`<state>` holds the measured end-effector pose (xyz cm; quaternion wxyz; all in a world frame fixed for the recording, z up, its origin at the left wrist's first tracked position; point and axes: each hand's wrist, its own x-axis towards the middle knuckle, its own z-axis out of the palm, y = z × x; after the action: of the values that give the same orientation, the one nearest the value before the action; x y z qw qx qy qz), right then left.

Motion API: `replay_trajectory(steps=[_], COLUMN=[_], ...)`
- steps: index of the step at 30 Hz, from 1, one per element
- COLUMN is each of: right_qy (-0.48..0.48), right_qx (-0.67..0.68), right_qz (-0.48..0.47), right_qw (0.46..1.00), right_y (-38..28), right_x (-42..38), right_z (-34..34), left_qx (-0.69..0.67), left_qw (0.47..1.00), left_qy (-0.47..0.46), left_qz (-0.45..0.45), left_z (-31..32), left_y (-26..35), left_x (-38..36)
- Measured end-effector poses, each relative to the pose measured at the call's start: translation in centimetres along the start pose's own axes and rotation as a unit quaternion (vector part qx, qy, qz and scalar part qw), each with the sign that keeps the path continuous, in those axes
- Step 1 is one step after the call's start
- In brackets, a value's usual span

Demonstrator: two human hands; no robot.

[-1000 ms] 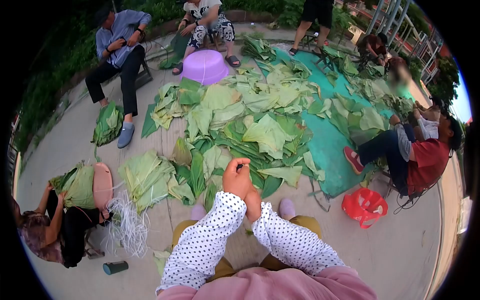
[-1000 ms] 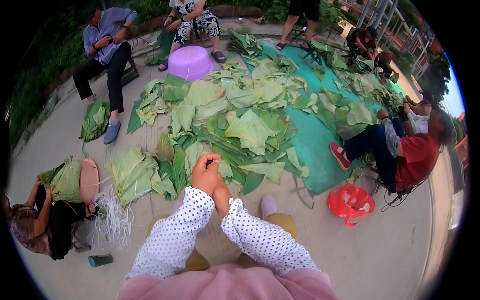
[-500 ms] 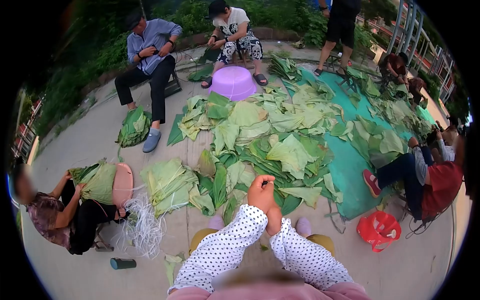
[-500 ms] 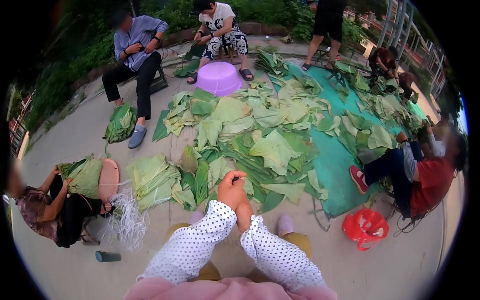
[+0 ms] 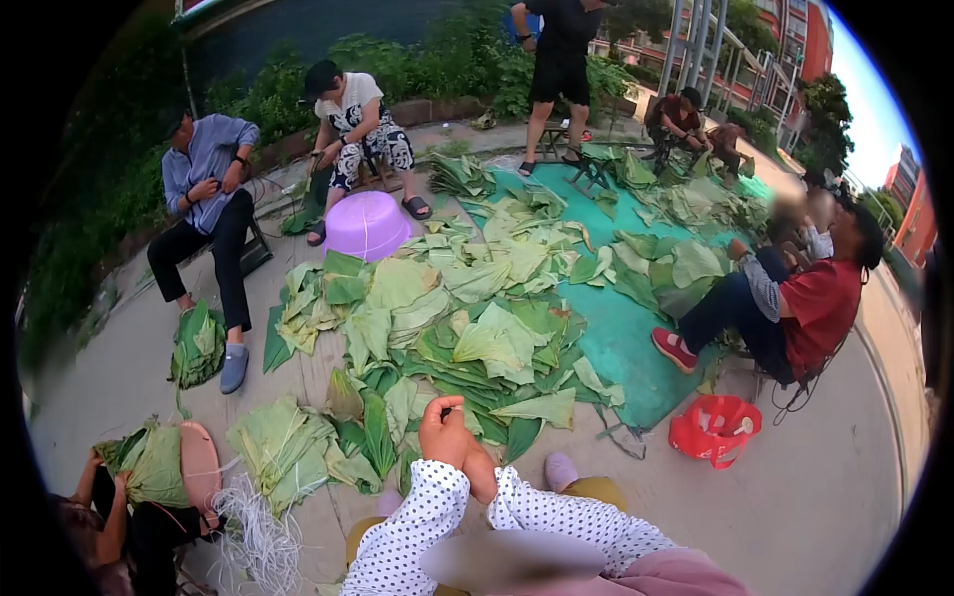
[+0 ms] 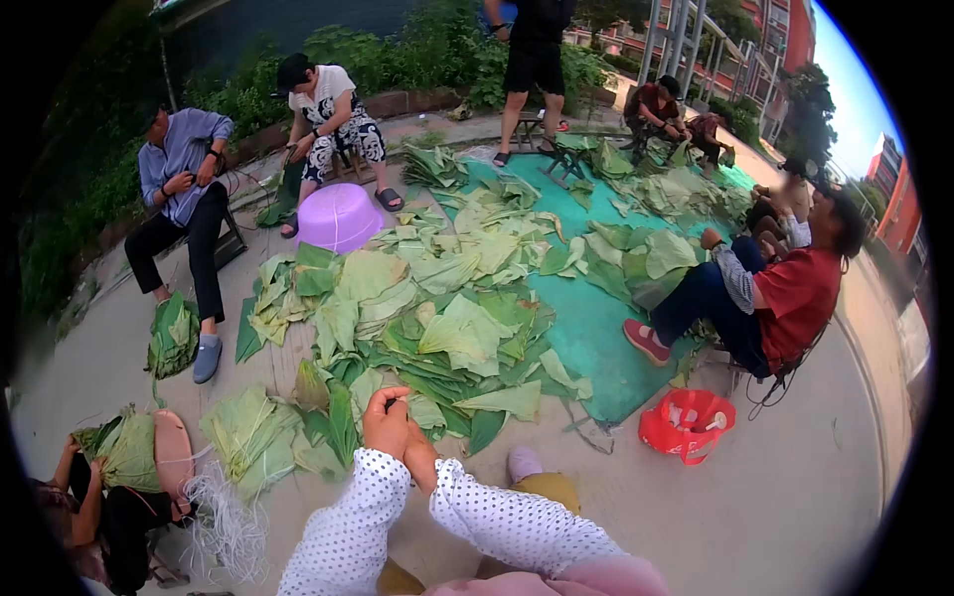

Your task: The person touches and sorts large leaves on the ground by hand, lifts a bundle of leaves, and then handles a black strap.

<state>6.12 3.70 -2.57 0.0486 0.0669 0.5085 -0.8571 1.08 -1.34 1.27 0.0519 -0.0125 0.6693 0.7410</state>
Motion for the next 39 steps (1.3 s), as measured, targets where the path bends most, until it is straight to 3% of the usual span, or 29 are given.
replay_trajectory(steps=[1, 2, 5, 9, 11, 14, 18, 21, 23, 27, 29, 33, 35, 39], right_qy=[0.006, -0.020, -0.014, 0.005, 0.006, 0.006, 0.001, -0.002, 0.002, 0.000, 0.003, 0.006, 0.058, 0.017], right_qx=[-0.124, -0.060, -0.058, -0.059, -0.149, -0.066, -0.071, -0.126, -0.078, -0.133, -0.038, -0.100, -0.134, -0.121], right_qz=[-0.019, -0.007, 0.026, -0.013, -0.041, -0.005, -0.014, -0.085, -0.023, -0.031, -0.015, -0.041, -0.059, -0.040], right_qw=[0.992, 0.998, 0.998, 0.998, 0.988, 0.998, 0.997, 0.988, 0.997, 0.991, 0.999, 0.994, 0.988, 0.992], right_y=[0.3, -0.3, -1.1, 0.0, -0.7, -2.2, 0.8, 1.0, 0.3, -0.3, -0.4, 0.4, 1.0, 0.2], right_x=[0.3, 0.2, -0.3, 0.1, -0.5, -1.1, 0.6, 0.7, 0.3, 0.1, -0.1, 0.4, 0.4, 0.3], right_z=[-0.7, -0.5, -0.1, -0.3, -0.1, 0.8, -0.7, -0.6, -0.4, -0.2, 0.0, -0.3, -0.2, -0.6], left_qx=[0.009, 0.008, 0.026, 0.021, 0.032, 0.035, 0.030, 0.035, 0.039, 0.031, 0.019, 0.012, 0.006, 0.013], left_qw=[1.000, 1.000, 1.000, 1.000, 0.999, 0.999, 0.999, 0.999, 0.999, 0.999, 1.000, 1.000, 1.000, 1.000], left_qy=[0.003, 0.002, -0.006, -0.007, -0.011, -0.015, -0.013, -0.012, -0.009, -0.011, -0.009, -0.002, -0.004, -0.007], left_qz=[-0.010, 0.003, 0.013, 0.003, 0.012, 0.019, 0.031, 0.023, 0.026, 0.017, 0.017, 0.024, 0.026, 0.024], left_z=[0.0, -0.1, -0.3, -0.3, -0.3, -0.3, -0.3, -0.4, -0.4, -0.4, -0.4, -0.3, -0.2, -0.2], left_y=[0.1, -0.5, -0.5, -0.6, -0.6, -0.5, -1.1, -1.1, -1.1, -0.9, -1.1, -1.0, -1.0, -0.7], left_x=[0.1, 0.3, 0.3, 0.2, 0.2, 0.2, 0.5, 0.6, 0.6, 0.4, 0.4, 0.3, 0.3, 0.3])
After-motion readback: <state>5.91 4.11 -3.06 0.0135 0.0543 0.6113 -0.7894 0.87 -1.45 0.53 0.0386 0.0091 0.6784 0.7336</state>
